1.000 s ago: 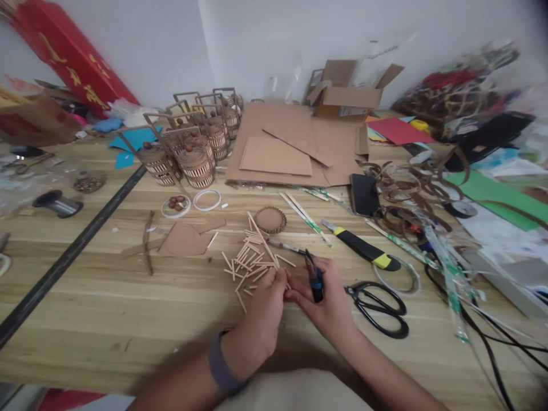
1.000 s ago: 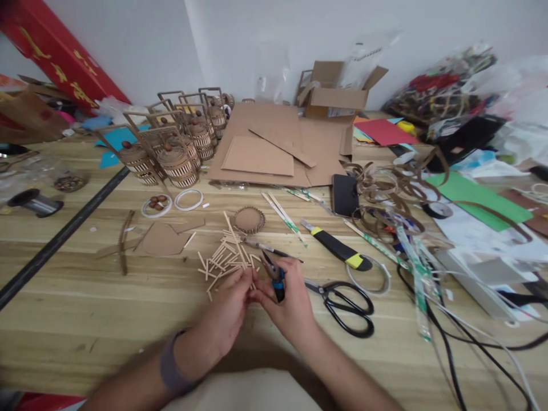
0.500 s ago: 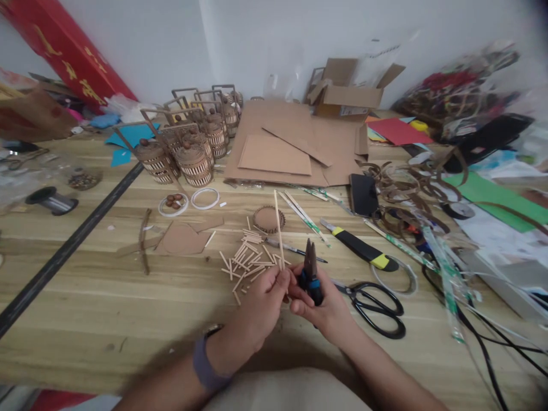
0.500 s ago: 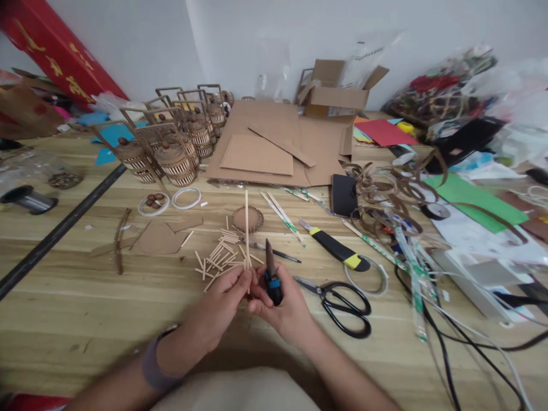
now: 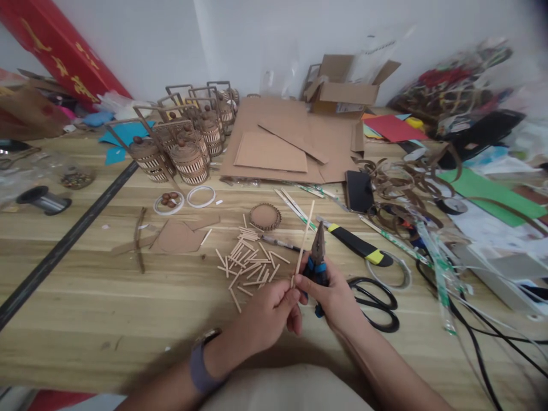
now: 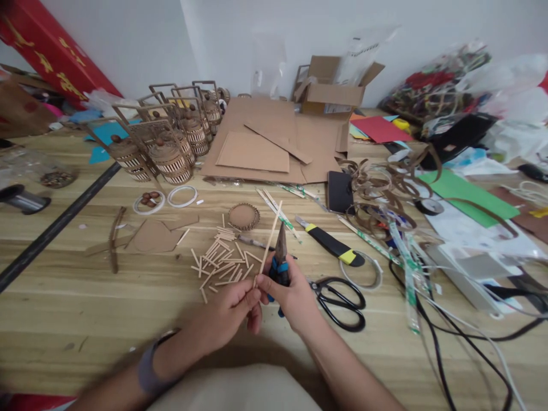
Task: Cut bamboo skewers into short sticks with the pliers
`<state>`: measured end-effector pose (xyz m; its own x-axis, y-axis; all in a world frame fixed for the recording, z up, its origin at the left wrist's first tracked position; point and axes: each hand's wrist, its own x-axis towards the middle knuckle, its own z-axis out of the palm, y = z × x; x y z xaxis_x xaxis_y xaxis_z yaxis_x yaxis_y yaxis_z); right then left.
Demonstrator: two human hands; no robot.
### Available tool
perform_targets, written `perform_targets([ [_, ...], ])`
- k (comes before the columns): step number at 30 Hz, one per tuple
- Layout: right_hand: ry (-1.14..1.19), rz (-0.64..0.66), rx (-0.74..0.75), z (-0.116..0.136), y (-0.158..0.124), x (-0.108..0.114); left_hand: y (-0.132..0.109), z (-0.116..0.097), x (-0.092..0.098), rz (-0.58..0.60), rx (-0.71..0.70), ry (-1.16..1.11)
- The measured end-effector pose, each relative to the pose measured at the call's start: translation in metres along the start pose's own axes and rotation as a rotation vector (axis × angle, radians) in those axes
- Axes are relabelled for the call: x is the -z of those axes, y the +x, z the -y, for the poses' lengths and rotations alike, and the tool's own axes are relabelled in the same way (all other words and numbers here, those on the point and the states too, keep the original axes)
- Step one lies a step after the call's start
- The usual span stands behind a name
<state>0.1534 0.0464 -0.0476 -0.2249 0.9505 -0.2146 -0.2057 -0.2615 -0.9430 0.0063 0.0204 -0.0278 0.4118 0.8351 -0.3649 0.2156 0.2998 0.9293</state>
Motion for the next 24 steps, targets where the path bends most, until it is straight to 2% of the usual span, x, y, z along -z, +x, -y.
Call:
perform_targets([
  [7,-0.028,0.087,-0.045,-0.003,0.001,0.000,0.003,0.008,0.004,-0.033,-0.013,-0.168],
  [14,-0.137,0.053,-0.034,-0.008,0.003,0.001,0.004,0.006,0.009,-0.089,0.044,-0.306],
  [17,-0.284,0.009,0.045,-0.002,0.001,0.000,0.005,0.009,0.008,-0.114,0.003,-0.366],
  [20,-0.510,-0.064,0.171,0.003,-0.001,0.000,0.006,0.012,0.011,-0.206,-0.049,-0.435],
  [22,-0.650,-0.063,0.275,0.006,-0.003,0.000,0.007,0.012,0.012,-0.256,-0.032,-0.505],
  [24,-0.755,-0.020,0.371,0.007,-0.005,-0.001,0.007,0.011,0.013,-0.257,0.016,-0.582],
])
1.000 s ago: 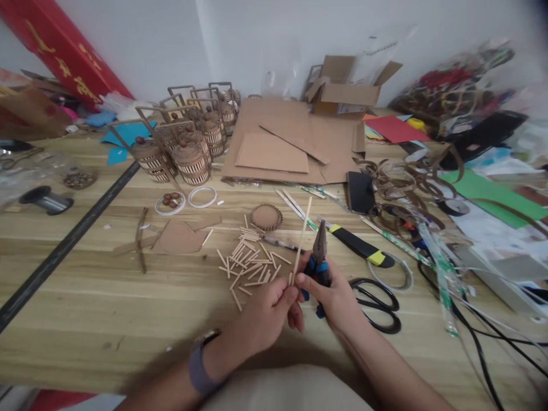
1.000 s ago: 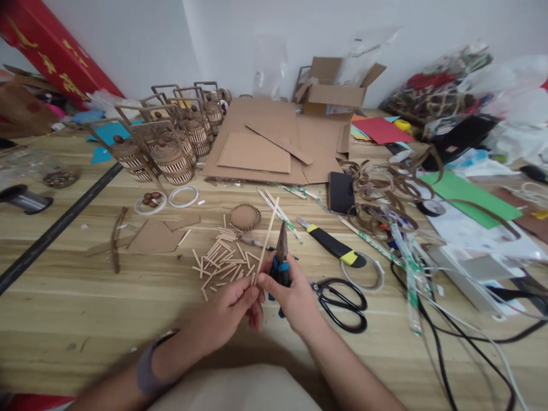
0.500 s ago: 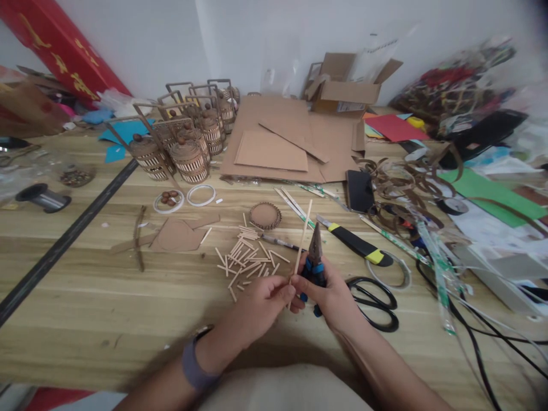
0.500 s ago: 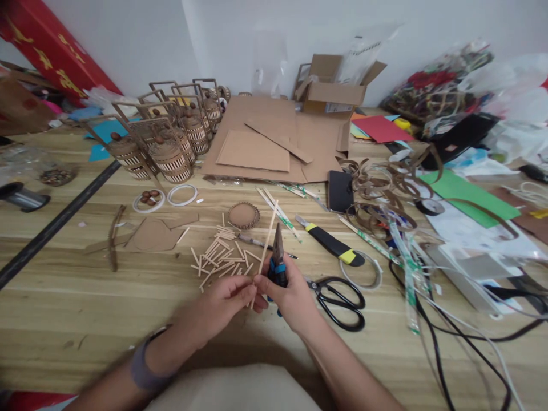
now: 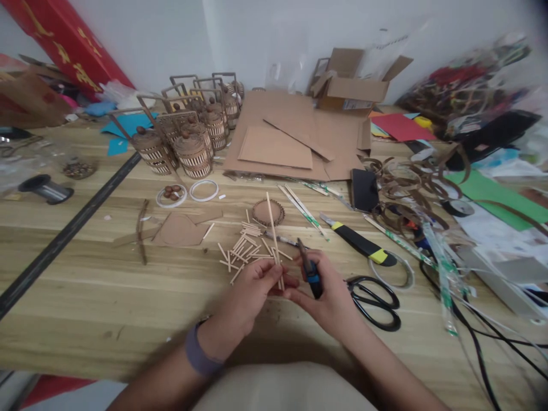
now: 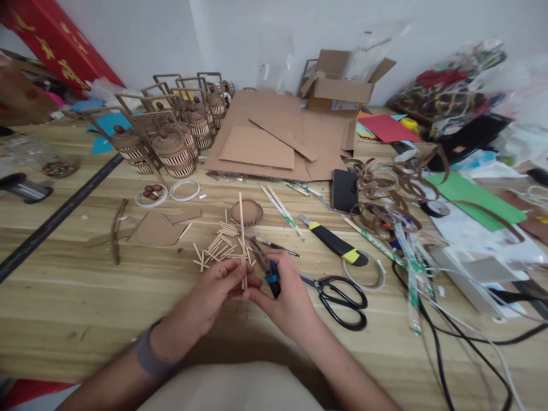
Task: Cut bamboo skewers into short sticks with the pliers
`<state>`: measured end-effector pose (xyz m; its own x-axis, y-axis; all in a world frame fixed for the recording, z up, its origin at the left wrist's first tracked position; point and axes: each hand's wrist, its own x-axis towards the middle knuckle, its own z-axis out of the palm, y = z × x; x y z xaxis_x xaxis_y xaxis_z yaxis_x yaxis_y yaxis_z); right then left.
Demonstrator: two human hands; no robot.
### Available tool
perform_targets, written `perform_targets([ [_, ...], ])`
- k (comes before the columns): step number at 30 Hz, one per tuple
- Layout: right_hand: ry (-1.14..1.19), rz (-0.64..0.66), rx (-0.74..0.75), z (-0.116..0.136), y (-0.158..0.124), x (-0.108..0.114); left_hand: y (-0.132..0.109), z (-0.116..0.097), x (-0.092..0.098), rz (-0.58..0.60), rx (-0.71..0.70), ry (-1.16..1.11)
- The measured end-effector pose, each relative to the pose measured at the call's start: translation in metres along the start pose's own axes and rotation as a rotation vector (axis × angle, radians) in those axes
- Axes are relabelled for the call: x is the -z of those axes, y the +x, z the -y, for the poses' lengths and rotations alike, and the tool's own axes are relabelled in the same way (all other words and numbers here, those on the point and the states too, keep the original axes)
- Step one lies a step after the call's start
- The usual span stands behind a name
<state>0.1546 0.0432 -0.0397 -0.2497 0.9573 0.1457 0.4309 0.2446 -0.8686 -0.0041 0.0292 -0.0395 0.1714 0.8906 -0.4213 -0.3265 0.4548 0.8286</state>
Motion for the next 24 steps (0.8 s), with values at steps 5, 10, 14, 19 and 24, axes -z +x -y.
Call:
perform_targets([
  [5,-0.133,0.018,0.122,0.000,-0.003,-0.004,-0.001,0.001,-0.005,0.034,0.002,-0.072],
  [10,-0.176,0.007,0.212,-0.007,-0.005,-0.008,-0.001,0.009,-0.004,0.011,-0.024,-0.051],
  [14,-0.121,0.069,0.142,-0.001,-0.004,-0.005,-0.002,0.009,-0.002,0.004,-0.031,-0.042],
  [19,-0.014,0.299,-0.148,0.011,0.000,0.018,-0.008,0.002,0.006,0.004,0.033,-0.024],
  [24,0.130,0.572,-0.330,0.010,0.001,0.047,-0.015,0.000,0.017,-0.001,0.090,0.059],
])
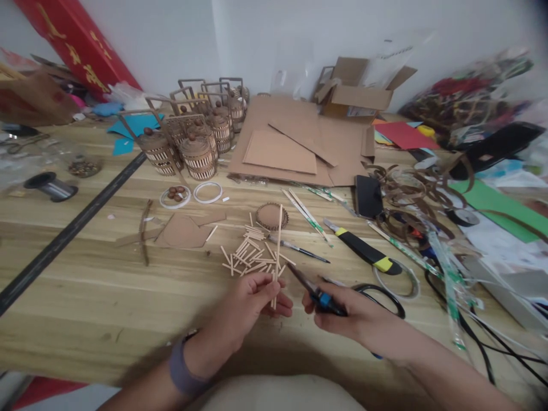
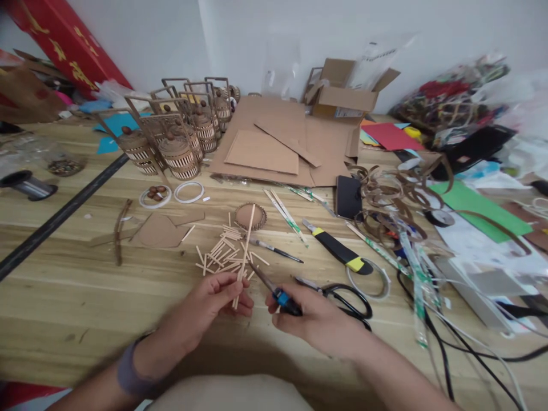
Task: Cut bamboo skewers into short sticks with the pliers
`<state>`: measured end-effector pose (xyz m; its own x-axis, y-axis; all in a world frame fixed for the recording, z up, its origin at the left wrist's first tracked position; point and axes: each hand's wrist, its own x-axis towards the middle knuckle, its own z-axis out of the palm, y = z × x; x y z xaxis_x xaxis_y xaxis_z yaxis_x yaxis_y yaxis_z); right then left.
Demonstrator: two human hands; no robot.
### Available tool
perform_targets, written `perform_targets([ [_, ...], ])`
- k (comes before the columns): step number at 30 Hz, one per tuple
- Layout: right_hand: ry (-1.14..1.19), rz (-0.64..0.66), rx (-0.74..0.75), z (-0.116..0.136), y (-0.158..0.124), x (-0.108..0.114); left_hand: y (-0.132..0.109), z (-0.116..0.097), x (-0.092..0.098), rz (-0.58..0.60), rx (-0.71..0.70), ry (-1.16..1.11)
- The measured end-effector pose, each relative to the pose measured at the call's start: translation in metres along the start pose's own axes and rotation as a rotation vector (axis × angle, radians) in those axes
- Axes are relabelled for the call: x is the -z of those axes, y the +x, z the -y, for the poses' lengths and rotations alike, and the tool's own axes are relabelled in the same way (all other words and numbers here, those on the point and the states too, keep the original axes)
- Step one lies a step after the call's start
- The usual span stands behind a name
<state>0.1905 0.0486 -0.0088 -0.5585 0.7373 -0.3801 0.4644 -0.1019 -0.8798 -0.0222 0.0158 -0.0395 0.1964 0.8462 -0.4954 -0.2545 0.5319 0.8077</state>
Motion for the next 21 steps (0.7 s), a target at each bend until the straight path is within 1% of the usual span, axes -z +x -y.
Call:
perform_targets([
  [2,0.078,0.078,-0.066,-0.001,-0.005,0.005,-0.003,-0.001,0.002,0.011,0.014,0.008],
  [4,0.133,0.122,-0.171,0.000,-0.008,0.007,-0.005,-0.003,0.003,0.027,0.026,0.015],
  [6,0.161,0.136,-0.264,0.002,-0.008,0.007,-0.008,-0.005,0.002,0.044,0.038,0.029],
  [9,0.183,0.143,-0.318,0.005,-0.004,0.005,-0.011,-0.008,-0.002,0.081,0.063,0.048],
  [13,0.156,0.178,-0.327,0.009,0.003,0.002,-0.013,-0.008,-0.005,0.143,0.080,0.074],
  [18,0.112,0.245,-0.219,0.013,0.009,-0.001,-0.013,-0.003,-0.006,0.151,0.107,0.047],
  [21,0.103,0.270,-0.185,0.015,0.012,-0.002,-0.013,-0.001,-0.006,0.157,0.129,0.041],
])
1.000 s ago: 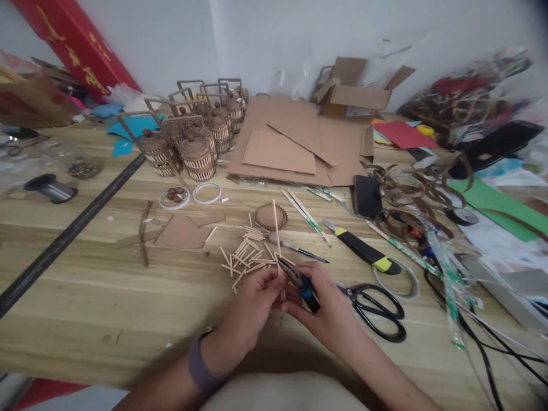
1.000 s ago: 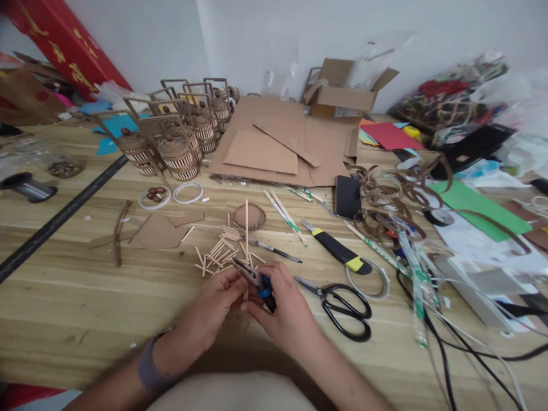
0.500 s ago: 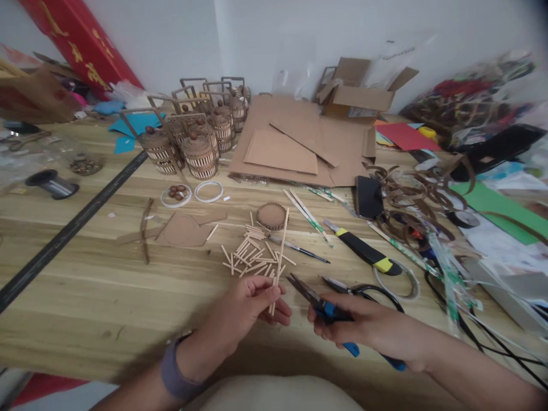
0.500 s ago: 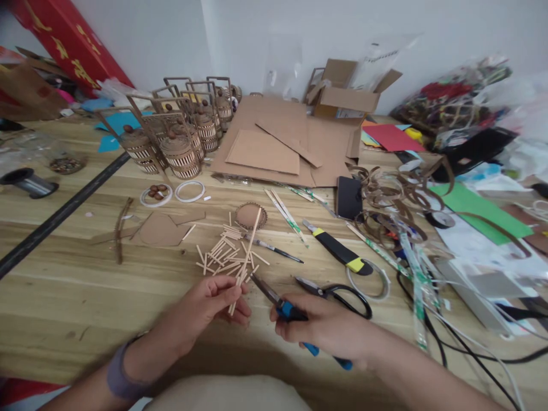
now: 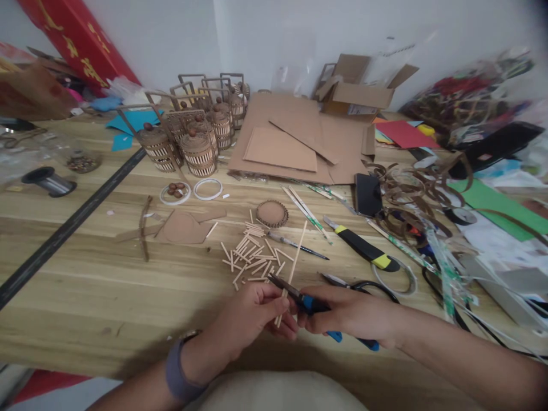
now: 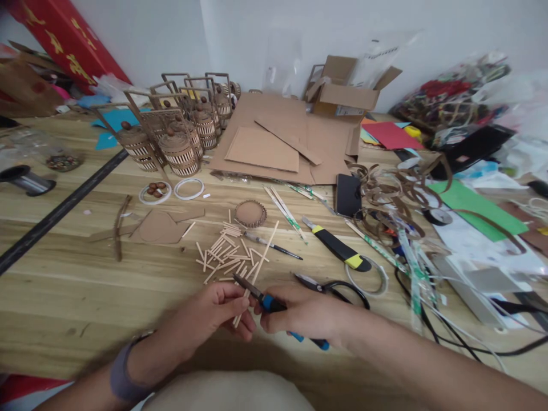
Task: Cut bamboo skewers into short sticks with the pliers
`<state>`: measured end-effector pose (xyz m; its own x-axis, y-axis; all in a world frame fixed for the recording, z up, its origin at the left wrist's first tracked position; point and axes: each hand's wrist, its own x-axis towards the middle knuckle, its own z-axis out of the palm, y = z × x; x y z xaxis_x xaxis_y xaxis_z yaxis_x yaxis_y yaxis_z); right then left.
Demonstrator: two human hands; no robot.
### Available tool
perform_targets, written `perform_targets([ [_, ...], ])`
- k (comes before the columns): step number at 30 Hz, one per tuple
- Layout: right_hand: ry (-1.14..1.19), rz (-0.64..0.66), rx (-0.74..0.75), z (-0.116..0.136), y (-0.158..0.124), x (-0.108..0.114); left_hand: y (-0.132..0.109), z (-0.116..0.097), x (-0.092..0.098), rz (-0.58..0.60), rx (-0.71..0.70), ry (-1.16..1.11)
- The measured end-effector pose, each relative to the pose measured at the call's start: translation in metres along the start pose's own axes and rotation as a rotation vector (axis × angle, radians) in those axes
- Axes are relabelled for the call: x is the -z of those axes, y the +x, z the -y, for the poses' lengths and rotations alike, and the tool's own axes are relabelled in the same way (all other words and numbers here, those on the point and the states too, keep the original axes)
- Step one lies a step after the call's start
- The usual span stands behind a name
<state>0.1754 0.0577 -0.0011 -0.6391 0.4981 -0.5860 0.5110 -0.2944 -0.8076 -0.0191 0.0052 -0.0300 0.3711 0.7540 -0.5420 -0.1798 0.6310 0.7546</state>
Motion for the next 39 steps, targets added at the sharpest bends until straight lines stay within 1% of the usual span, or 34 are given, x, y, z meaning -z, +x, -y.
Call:
perform_targets([
  [2,0.005,0.019,0.023,0.002,0.001,0.000,0.001,0.000,0.000,0.014,0.005,0.005],
  [5,0.046,0.099,0.059,0.007,0.002,0.000,0.002,0.000,0.001,0.038,0.000,0.019],
  [8,0.070,0.151,0.031,0.011,0.001,0.001,0.003,0.001,0.001,0.060,-0.002,0.029],
  [13,0.068,0.110,-0.042,0.009,0.000,0.001,0.005,0.003,0.003,0.069,0.004,0.024],
  [19,0.073,0.129,-0.046,0.010,0.001,0.000,0.005,0.005,0.003,0.072,0.021,0.032],
  [24,-0.010,0.063,-0.064,0.006,0.001,0.001,0.006,0.007,0.004,0.081,0.067,0.029],
  [30,-0.053,0.027,-0.102,0.000,0.002,0.000,0.010,0.006,0.006,0.098,0.081,0.050],
  [35,-0.084,0.009,-0.037,0.005,0.000,-0.001,0.010,0.004,0.007,0.111,0.073,0.065],
  [39,-0.085,-0.002,-0.059,0.010,-0.002,-0.002,0.010,0.003,0.006,0.113,0.069,0.078],
])
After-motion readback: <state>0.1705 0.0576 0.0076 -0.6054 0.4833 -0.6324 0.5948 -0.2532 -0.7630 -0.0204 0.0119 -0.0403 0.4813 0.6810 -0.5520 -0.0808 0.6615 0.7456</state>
